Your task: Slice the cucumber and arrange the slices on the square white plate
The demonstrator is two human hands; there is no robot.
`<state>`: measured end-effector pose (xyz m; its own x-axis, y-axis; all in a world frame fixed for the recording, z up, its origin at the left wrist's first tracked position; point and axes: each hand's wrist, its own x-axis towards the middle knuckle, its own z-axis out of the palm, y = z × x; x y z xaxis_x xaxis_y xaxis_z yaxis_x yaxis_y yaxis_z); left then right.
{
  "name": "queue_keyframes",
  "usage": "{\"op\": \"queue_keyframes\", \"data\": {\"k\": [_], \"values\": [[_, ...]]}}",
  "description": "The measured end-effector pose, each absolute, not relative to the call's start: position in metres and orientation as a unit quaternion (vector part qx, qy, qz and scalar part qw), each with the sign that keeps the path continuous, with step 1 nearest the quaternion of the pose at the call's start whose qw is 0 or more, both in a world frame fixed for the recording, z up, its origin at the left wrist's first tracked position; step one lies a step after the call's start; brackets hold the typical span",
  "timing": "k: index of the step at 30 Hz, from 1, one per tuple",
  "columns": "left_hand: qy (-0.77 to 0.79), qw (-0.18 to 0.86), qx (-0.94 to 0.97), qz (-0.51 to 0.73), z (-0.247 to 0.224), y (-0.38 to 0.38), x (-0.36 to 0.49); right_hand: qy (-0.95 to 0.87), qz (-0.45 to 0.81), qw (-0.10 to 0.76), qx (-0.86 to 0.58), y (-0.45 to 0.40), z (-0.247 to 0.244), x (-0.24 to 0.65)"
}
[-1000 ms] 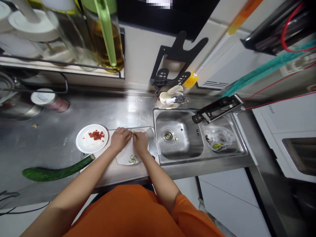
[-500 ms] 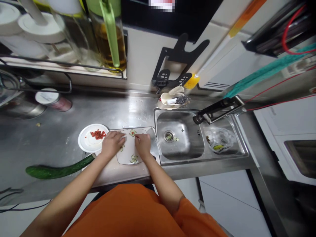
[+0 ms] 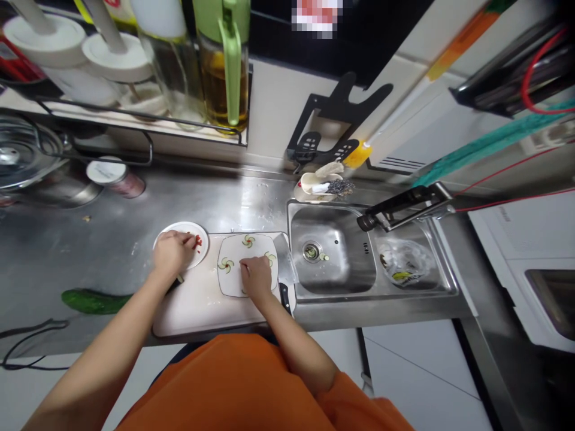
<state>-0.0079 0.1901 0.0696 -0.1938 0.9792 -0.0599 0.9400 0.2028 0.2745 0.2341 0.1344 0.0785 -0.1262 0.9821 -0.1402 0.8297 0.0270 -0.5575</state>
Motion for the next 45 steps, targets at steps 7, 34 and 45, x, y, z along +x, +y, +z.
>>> {"op": "queue_keyframes", "data": {"k": [7, 34, 45], "values": [[0.745, 0.141, 0.649, 0.066, 0.063, 0.199, -0.007, -0.706, 0.260, 0.146, -0.642, 0.128, 0.083, 0.237], [0.503, 0.296, 0.780, 0.227, 0.066, 0.169, 0.139, -0.608, 0.205, 0.196, -0.741, 0.112, 0.087, 0.292], [0.460, 0.291, 0.822, 0.168, 0.049, 0.186, 0.154, -0.574, 0.210, 0.189, -0.768, 0.122, 0.074, 0.293]]}}
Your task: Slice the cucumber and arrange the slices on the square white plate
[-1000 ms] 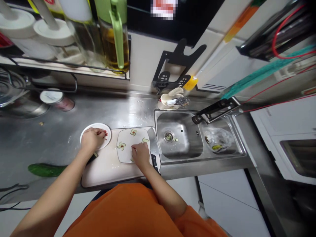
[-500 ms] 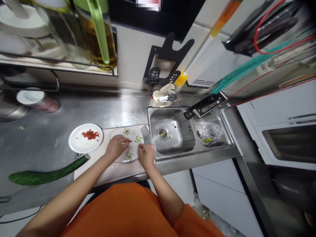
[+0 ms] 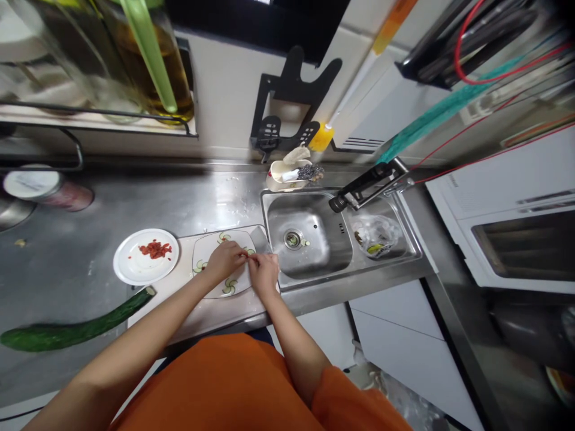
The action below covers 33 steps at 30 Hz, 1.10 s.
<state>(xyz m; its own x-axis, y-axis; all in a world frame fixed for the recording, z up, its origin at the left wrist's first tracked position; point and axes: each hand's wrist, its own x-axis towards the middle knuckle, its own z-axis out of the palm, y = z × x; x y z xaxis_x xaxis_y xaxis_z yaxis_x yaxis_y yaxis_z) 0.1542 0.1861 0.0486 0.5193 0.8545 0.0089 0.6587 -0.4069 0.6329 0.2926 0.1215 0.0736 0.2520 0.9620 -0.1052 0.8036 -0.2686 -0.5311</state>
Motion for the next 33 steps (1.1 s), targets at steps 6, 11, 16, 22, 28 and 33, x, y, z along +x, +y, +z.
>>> {"op": "queue_keyframes", "data": {"k": [6, 11, 16, 22, 28, 33], "values": [[0.457, 0.297, 0.823, 0.162, 0.048, 0.189, 0.157, -0.562, 0.208, 0.181, -0.780, 0.122, 0.071, 0.291], [0.471, 0.294, 0.817, 0.157, 0.046, 0.190, 0.157, -0.558, 0.203, 0.170, -0.787, 0.124, 0.071, 0.288], [0.476, 0.290, 0.816, 0.151, 0.045, 0.190, 0.158, -0.554, 0.205, 0.167, -0.789, 0.126, 0.072, 0.286], [0.487, 0.296, 0.805, 0.165, 0.038, 0.189, 0.157, -0.554, 0.202, 0.166, -0.791, 0.125, 0.070, 0.287], [0.486, 0.300, 0.806, 0.158, 0.040, 0.186, 0.156, -0.554, 0.200, 0.165, -0.791, 0.126, 0.068, 0.287], [0.488, 0.292, 0.807, 0.156, 0.044, 0.185, 0.157, -0.554, 0.199, 0.173, -0.790, 0.125, 0.069, 0.287]]}}
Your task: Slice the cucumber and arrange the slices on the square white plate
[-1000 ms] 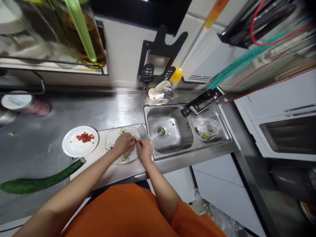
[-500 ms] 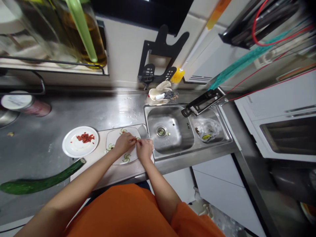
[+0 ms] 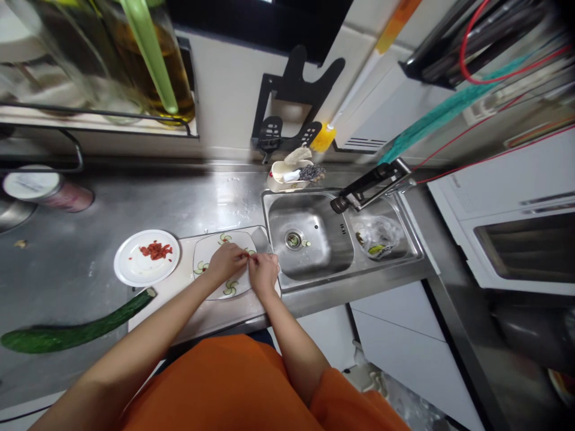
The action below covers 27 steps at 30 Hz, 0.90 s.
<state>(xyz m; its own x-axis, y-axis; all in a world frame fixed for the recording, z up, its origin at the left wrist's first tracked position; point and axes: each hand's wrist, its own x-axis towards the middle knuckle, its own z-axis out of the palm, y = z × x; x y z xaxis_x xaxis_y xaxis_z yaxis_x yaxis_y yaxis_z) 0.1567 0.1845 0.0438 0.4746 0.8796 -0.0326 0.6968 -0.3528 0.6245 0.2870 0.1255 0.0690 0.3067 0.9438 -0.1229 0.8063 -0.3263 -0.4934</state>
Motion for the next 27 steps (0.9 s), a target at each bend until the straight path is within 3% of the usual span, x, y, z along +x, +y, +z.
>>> {"op": "queue_keyframes", "data": {"k": [27], "values": [[0.501, 0.277, 0.796, 0.194, 0.047, 0.178, 0.158, -0.561, 0.201, 0.183, -0.782, 0.117, 0.078, 0.298]]}}
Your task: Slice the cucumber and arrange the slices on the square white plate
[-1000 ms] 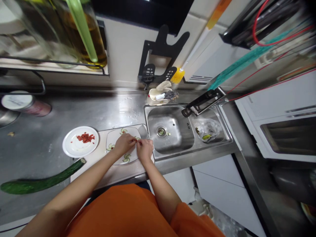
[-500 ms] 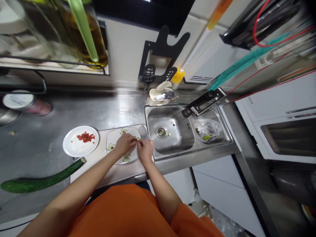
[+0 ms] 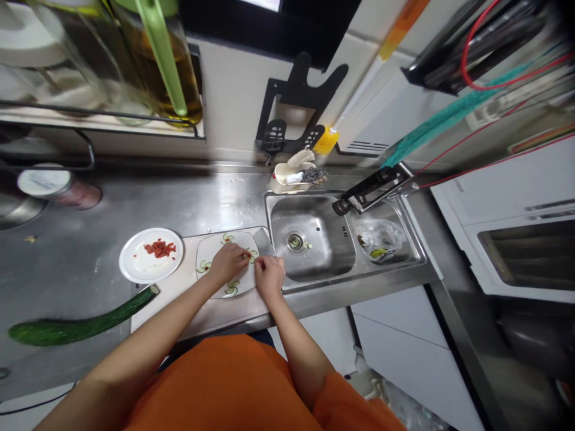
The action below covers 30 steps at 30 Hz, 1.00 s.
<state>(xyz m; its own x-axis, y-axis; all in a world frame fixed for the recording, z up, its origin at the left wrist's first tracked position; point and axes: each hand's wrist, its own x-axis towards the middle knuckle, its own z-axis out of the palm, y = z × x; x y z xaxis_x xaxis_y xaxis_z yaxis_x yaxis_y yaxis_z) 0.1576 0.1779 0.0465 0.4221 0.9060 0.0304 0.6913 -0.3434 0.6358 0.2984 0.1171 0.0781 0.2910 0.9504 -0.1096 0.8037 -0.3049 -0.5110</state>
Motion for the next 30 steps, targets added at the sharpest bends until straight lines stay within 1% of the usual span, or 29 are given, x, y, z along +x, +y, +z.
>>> {"op": "queue_keyframes", "data": {"k": [6, 9, 12, 14, 17, 19, 25, 30], "values": [[0.515, 0.273, 0.781, 0.224, 0.059, 0.167, 0.140, -0.567, 0.197, 0.194, -0.776, 0.116, 0.083, 0.297], [0.543, 0.256, 0.761, 0.249, 0.069, 0.156, 0.113, -0.581, 0.199, 0.187, -0.767, 0.114, 0.085, 0.292], [0.586, 0.217, 0.737, 0.258, 0.077, 0.149, 0.074, -0.599, 0.207, 0.177, -0.753, 0.113, 0.086, 0.284], [0.630, 0.192, 0.714, 0.237, 0.080, 0.151, 0.048, -0.611, 0.214, 0.167, -0.743, 0.112, 0.086, 0.277], [0.713, 0.153, 0.663, 0.170, 0.081, 0.164, 0.016, -0.638, 0.222, 0.148, -0.723, 0.111, 0.087, 0.267], [0.736, 0.146, 0.650, 0.120, 0.078, 0.177, 0.002, -0.660, 0.230, 0.133, -0.703, 0.111, 0.088, 0.262], [0.714, 0.142, 0.686, 0.017, 0.072, 0.201, -0.011, -0.686, 0.227, 0.113, -0.682, 0.108, 0.089, 0.255], [0.718, 0.161, 0.677, -0.003, 0.074, 0.206, -0.009, -0.685, 0.229, 0.120, -0.681, 0.105, 0.090, 0.261]]}}
